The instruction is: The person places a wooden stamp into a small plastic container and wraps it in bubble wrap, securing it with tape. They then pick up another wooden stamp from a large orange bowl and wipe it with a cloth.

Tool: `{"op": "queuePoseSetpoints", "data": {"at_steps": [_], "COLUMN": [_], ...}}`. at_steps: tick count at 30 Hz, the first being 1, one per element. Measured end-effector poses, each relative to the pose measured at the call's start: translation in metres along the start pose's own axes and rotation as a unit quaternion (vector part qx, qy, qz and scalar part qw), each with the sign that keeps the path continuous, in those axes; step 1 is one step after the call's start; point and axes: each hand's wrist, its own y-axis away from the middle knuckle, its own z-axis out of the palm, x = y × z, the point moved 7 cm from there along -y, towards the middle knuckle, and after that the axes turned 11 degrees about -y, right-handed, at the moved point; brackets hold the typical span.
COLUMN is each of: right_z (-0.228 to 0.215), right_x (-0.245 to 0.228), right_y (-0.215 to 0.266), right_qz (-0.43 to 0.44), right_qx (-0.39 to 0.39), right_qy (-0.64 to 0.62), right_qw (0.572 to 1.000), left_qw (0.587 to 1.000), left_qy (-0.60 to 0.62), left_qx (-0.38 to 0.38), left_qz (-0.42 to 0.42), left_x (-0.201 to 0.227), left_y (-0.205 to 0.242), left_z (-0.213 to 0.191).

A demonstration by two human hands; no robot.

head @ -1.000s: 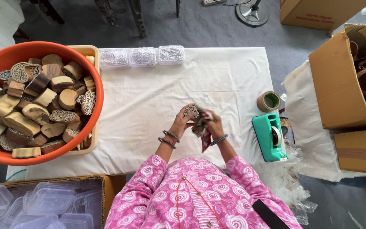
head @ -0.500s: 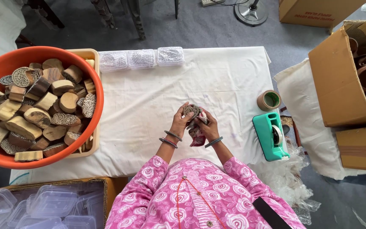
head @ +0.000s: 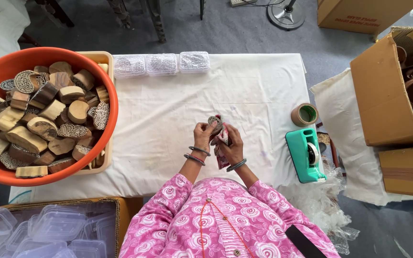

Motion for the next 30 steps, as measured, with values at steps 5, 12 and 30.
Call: {"op": "queuePoseSetpoints", "data": {"at_steps": [5, 12, 30], "right_z": [-0.012, -0.021, -0.024], "right_x": [0.017, 0.081, 0.050], "right_y": [-0.014, -0.011, -0.004], "right_qz": [0.054, 0.177, 0.154], "right_qx": [0.014, 0.045, 0.004], "right_qy": [-0.035, -0.218, -0.160], "right_qw": [0.998, 0.959, 0.975], "left_qw": [0.998, 0.994, 0.995], "left_qy": [-0.026, -0.059, 0.032], "left_qx": [-0.047, -0.087, -0.087], "left_qz": [0.008, 0.017, -0.030], "left_x": [-0.038, 0.034, 0.005], "left_y": [-0.014, 0.031, 0.002], "left_z": [-0.004, 0.020, 0.006]}}
